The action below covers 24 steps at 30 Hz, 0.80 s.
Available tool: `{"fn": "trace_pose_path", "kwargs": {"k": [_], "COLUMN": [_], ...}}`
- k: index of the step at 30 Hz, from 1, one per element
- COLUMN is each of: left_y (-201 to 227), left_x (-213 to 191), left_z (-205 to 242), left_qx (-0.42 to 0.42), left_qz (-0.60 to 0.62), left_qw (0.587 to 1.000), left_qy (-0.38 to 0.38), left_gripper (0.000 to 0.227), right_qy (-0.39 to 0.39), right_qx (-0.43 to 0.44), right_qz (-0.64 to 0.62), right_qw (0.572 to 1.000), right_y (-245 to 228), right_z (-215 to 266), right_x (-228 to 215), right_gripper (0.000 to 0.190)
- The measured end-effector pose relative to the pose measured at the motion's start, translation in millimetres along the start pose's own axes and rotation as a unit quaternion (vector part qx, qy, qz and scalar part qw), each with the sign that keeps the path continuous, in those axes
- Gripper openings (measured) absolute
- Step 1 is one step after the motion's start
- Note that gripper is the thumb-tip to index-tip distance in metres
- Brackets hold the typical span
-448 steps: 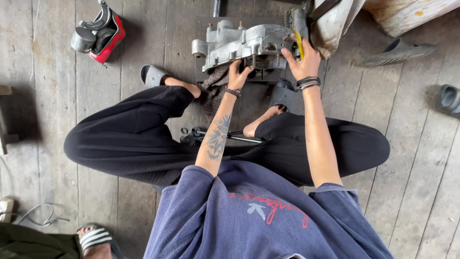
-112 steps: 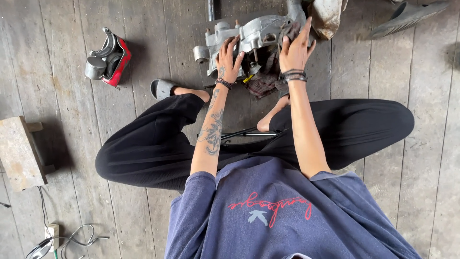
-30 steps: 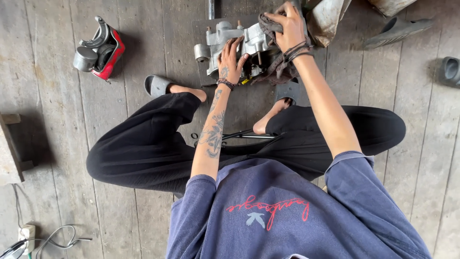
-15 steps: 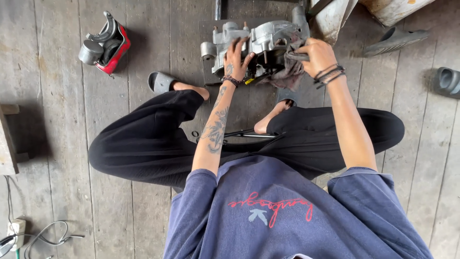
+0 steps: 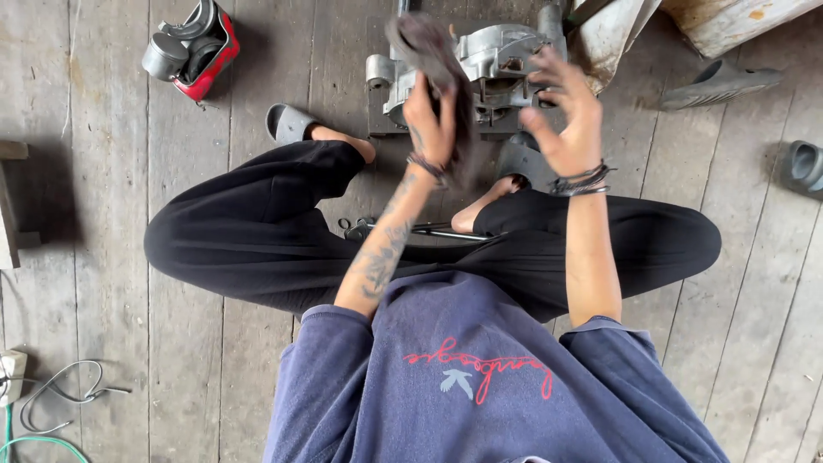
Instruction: The person sits on the floor and cleans a metallic engine casing using a yellow-handled brush and a dark cloth. They scrub various surfaces of the casing and wipe away debris with the cloth.
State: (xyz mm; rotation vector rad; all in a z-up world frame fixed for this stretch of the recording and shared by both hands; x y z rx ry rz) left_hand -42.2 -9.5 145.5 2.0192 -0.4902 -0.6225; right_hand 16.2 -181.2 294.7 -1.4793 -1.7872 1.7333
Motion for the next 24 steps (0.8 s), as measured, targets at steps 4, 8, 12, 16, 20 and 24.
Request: {"fn": "trace_pose_path", "kwargs": {"k": [4,8,12,16,20,24], "left_y": [-39,-51,-79,-68,-60,-36], "left_x": [44,79,55,38,52,49], "left_z": [-23,11,16,2,-19,-11], "left_qx": [0.052,0.106,0.156,0.153,0.086,0.162], "left_qz": [-0.03,-0.111,-0.174,-0.192,-0.237,-0.196], "left_qw": [0.996,0.974,0.954,0.953,0.954,0.957], "left_qy": [-0.06,-0.166,-0.187,-0.18,-0.16,-0.139], "left_gripper": [0.018,0.022,0.038,0.031,0.014,0.014], "right_qy": [0.029,0.051,0.019,0.047,0.054,0.074], "right_qx": [0.028,0.077,0.111,0.097,0.087,0.081], "right_qz": [-0.033,0.079,0.123,0.117,0.127,0.114], "right_qw": [0.999,0.993,0.986,0.987,0.987,0.987], "right_y": [55,106,140,151,158,167], "right_z": [3,12,28,29,31,28], "right_x": [-23,-22,-4,2,6,14], "right_gripper": [0.052,0.048,0.049,0.05,0.054,0.054]}}
Point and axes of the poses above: each hand's wrist, its own z-axis away from the middle knuckle, its own x-axis out of the palm, y = z × x, the point moved 3 cm from there along -z, towards the middle knuckle, and after that the axes turned 3 degrees about x, right-handed, at the moved point
